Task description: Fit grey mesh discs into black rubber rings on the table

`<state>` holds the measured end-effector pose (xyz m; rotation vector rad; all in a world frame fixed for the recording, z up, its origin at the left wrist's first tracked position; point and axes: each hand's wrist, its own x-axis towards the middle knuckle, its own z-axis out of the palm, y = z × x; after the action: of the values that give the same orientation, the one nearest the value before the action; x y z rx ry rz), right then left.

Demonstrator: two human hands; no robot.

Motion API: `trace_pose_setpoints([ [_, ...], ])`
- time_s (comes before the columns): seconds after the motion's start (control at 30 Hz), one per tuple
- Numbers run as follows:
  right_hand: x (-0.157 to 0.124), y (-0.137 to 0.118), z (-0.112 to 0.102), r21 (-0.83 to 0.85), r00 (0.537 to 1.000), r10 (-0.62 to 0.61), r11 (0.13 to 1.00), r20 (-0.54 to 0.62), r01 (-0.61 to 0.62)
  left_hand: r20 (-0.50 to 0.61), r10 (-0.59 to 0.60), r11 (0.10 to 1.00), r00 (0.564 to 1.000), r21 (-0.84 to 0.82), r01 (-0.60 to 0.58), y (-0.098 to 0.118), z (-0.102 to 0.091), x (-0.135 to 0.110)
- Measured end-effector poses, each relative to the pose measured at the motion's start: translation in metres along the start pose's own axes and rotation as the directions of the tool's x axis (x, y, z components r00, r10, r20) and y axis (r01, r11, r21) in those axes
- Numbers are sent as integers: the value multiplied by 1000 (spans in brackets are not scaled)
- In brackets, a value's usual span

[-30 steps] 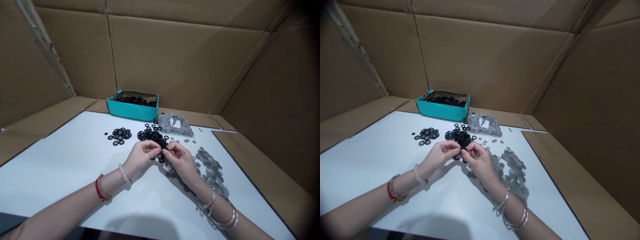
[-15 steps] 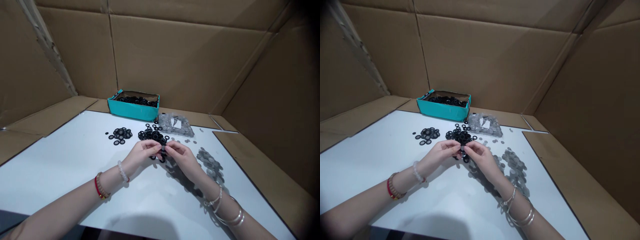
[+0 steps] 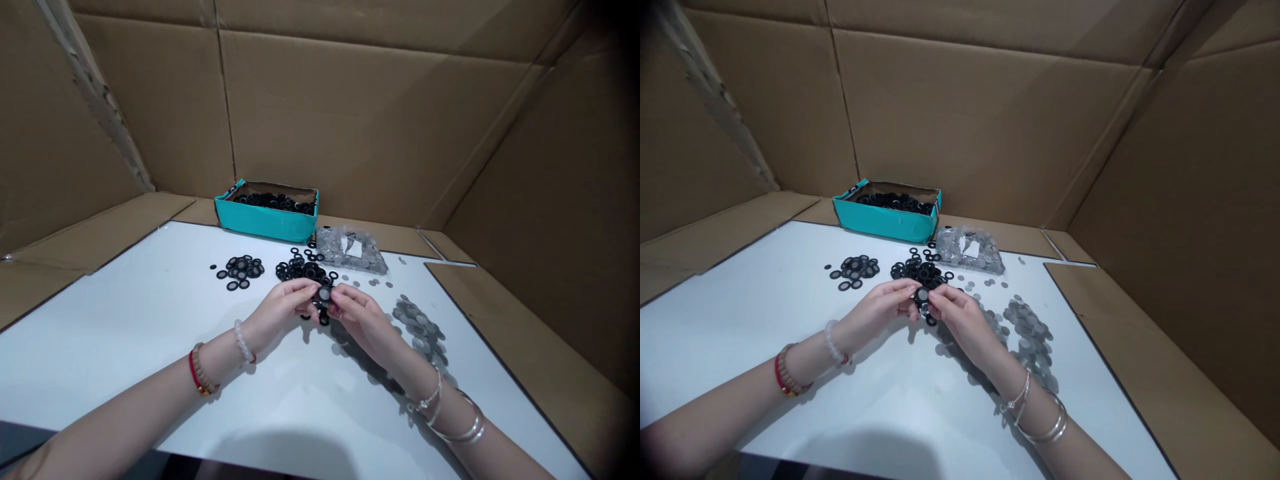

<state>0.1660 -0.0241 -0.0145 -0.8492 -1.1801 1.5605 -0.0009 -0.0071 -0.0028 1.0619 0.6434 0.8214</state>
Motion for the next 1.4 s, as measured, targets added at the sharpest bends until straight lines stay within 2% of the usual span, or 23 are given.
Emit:
trace_pose_setpoints([
  [0.17, -1, -2, 2, -119, 996, -59, 992, -69, 51, -66, 23, 993, 998, 114, -15, 2, 3, 1],
  [0.27, 0, -3, 3, -247, 990, -109, 965, -84, 85, -129, 94, 960, 987, 275, -55, 3, 6, -1],
  [0.37, 0, -4, 6, -377, 985, -144, 921, -96, 97, -135, 161, 895, 978, 437, -87, 4, 7, -3],
  [0.47, 0, -2, 8, -444, 971, -219, 883, -101, 153, -125, 131, 867, 984, 495, -53, 3, 8, -5],
  [0.67, -2, 0, 5, -453, 927, -374, 833, -37, 318, -98, 17, 890, 995, 454, 30, 6, 10, -3],
  [0.77, 0, -1, 2, -464, 929, -369, 822, 5, 329, -80, -1, 877, 997, 479, 39, 7, 10, -3],
  [0.87, 3, -2, 0, -447, 970, -243, 865, 23, 227, -81, 177, 810, 981, 578, -98, 7, 10, -4],
  [0.93, 4, -3, 1, -409, 990, -138, 903, 20, 134, -63, 311, 751, 948, 628, -205, 6, 10, -5],
  [1.0, 5, -4, 3, -374, 997, -78, 924, 11, 76, -34, 387, 702, 922, 659, -270, 6, 9, -6],
  [1.13, 5, -4, 6, -368, 988, -136, 924, -73, 100, 3, 465, 620, 886, 713, -328, 5, 6, -6],
  [1.2, 5, -4, 6, -358, 983, -155, 927, -98, 110, -45, 446, 664, 894, 686, -297, 3, 4, -4],
  [1.3, 4, -3, 8, -296, 983, -126, 952, -135, 82, -127, 376, 787, 918, 566, -244, -2, 3, -1],
  [1.4, 3, -1, 9, -240, 982, -93, 969, -166, 51, -159, 345, 838, 925, 496, -227, -4, 3, 0],
])
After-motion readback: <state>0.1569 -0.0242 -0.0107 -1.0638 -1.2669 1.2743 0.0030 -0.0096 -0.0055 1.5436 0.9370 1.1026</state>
